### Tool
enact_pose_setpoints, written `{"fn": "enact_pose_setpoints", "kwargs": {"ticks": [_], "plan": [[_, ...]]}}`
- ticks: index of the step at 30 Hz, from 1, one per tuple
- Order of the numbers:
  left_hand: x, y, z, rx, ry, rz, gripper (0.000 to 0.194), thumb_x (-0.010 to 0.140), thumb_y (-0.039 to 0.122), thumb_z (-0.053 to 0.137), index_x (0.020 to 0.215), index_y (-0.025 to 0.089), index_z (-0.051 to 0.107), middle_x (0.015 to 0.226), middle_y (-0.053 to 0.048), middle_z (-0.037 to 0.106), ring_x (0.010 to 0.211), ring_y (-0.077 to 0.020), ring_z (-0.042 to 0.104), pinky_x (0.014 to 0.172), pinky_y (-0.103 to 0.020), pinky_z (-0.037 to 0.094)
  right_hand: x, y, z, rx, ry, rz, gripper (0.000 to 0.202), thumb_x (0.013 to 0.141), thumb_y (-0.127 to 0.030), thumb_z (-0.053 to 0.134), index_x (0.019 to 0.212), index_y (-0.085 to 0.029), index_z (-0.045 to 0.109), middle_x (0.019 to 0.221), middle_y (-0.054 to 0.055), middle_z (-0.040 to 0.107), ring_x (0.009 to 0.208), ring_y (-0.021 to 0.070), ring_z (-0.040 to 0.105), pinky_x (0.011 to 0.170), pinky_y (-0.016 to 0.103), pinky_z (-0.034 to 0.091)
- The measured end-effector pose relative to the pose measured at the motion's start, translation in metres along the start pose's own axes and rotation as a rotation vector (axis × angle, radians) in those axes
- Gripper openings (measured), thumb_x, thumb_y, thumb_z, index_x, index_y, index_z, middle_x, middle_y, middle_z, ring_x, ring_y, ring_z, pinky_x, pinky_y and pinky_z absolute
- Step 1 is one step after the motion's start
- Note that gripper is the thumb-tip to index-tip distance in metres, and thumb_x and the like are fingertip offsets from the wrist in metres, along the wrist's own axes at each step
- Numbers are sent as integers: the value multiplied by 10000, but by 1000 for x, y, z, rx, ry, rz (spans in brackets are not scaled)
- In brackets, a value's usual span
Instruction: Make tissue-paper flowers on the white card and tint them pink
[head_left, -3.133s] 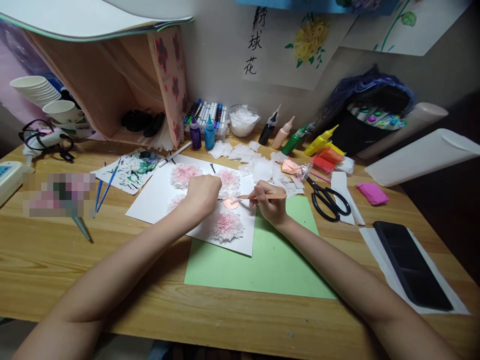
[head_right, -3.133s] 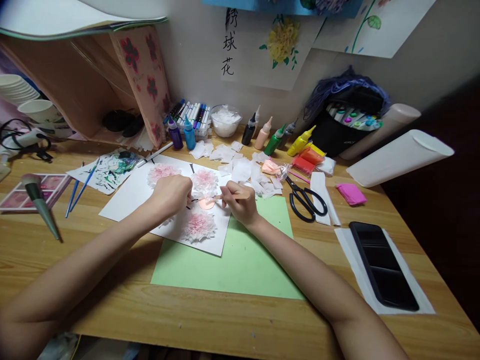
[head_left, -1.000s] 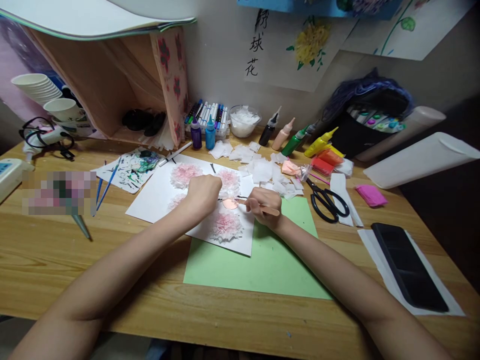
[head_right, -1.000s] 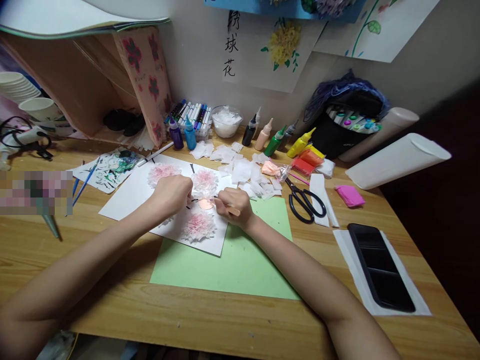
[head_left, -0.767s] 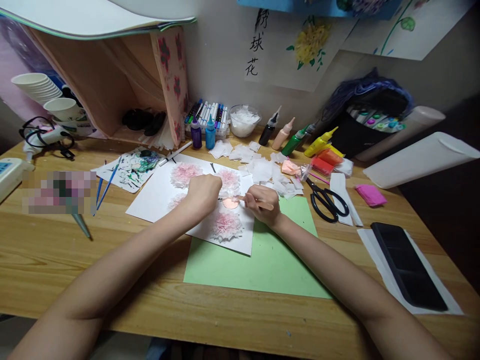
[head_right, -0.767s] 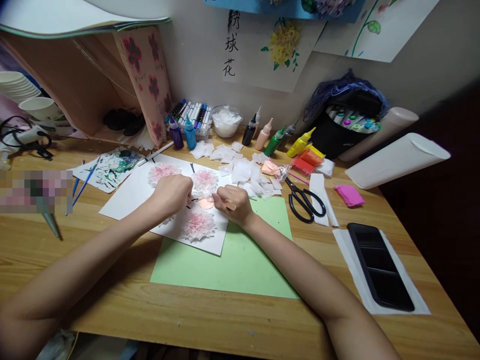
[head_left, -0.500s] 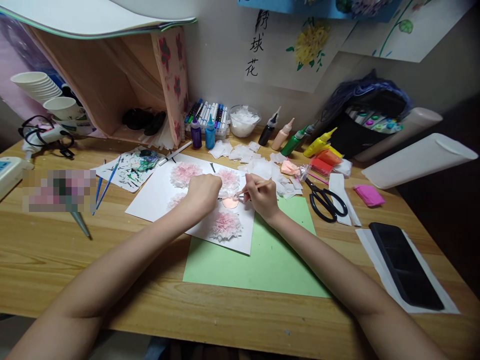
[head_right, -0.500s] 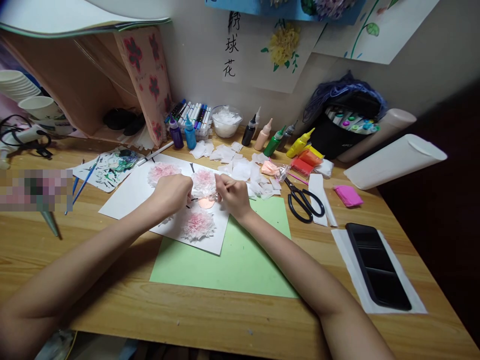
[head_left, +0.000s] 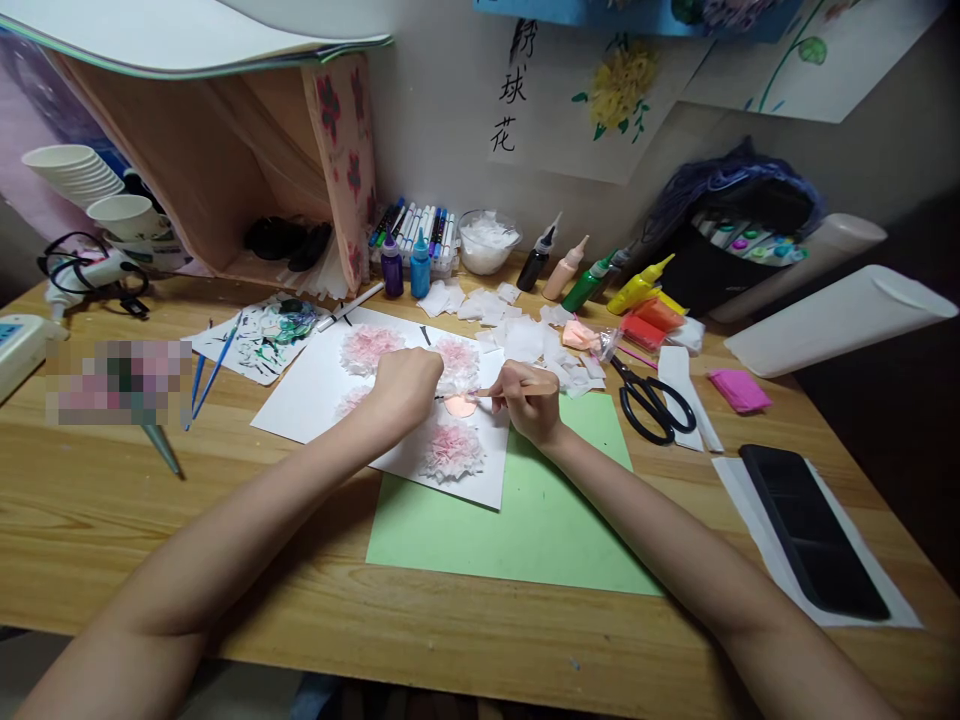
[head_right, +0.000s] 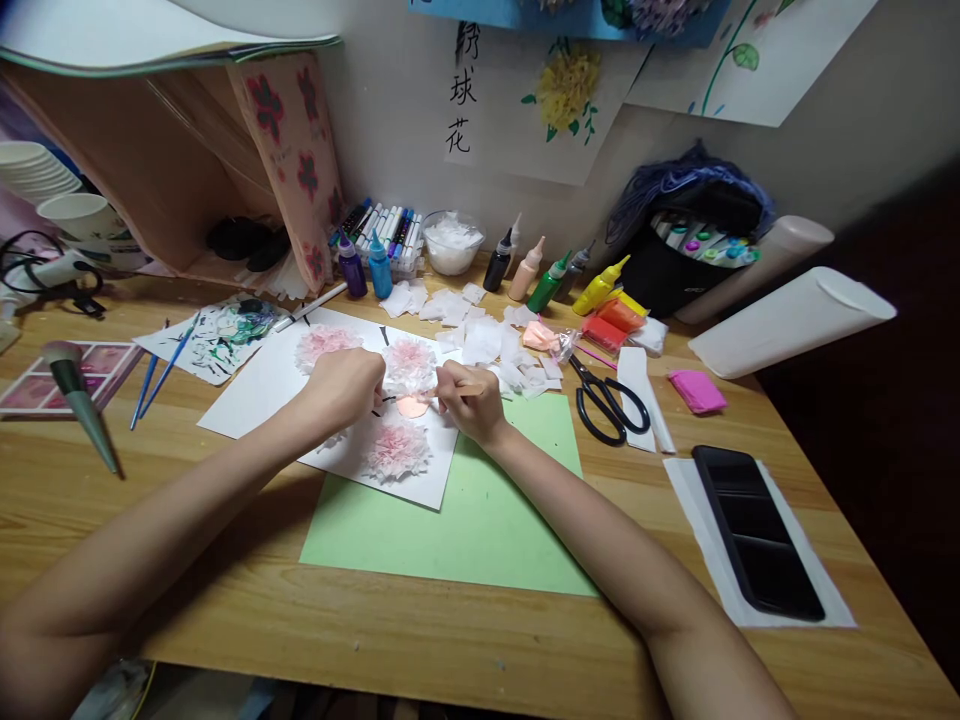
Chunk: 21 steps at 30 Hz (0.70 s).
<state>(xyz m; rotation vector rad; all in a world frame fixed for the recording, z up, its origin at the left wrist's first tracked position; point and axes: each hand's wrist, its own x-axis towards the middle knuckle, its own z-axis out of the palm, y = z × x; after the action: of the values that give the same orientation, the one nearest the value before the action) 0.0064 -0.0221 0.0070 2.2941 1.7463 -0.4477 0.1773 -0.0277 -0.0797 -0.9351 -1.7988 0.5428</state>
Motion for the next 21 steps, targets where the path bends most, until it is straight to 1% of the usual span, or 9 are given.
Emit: {"fn": "enact_pose_setpoints", "kwargs": {"ticks": [5,10,15,18,21], "plan": [[1,-1,1,-1,2,1,276,675,0,549,833,139,726,839,-133,727,874,-260,675,722,-284,482,2,-1,2,-44,2,3,497,949,-366,397,489,-205,490,415,-19,539,417,106,555,450,235,396],[0,-1,1,6,-8,-3,301,668,-13,532,837,142,727,826,-126,729,878,-256,672,709,-273,475,1,-1,3,-20,8,75,483,939,-420,403,512,-215,502,407,-26,541,404,114,559,461,245,422],[0,0,0,3,-9,7,305,666,-21,521,823,133,734,859,-146,727,867,-275,673,689,-293,470,1,-1,5,1,17,189,488,916,-481,422,513,-226,524,430,-18,568,416,128,568,472,264,447],[-1,1,-1,4,-6,4,299,684,-14,509,813,133,736,876,-151,726,874,-275,672,694,-297,467,6,-1,8,65,57,287,482,892,-508,461,511,-224,538,410,-22,551,401,128,557,448,259,440],[-1,1,-1,8,-4,6,300,690,-17,495,796,129,735,899,-155,725,881,-275,671,697,-302,465,14,1,11,165,100,405,484,868,-544,485,519,-214,543,369,-31,528,349,116,514,406,245,414]]}}
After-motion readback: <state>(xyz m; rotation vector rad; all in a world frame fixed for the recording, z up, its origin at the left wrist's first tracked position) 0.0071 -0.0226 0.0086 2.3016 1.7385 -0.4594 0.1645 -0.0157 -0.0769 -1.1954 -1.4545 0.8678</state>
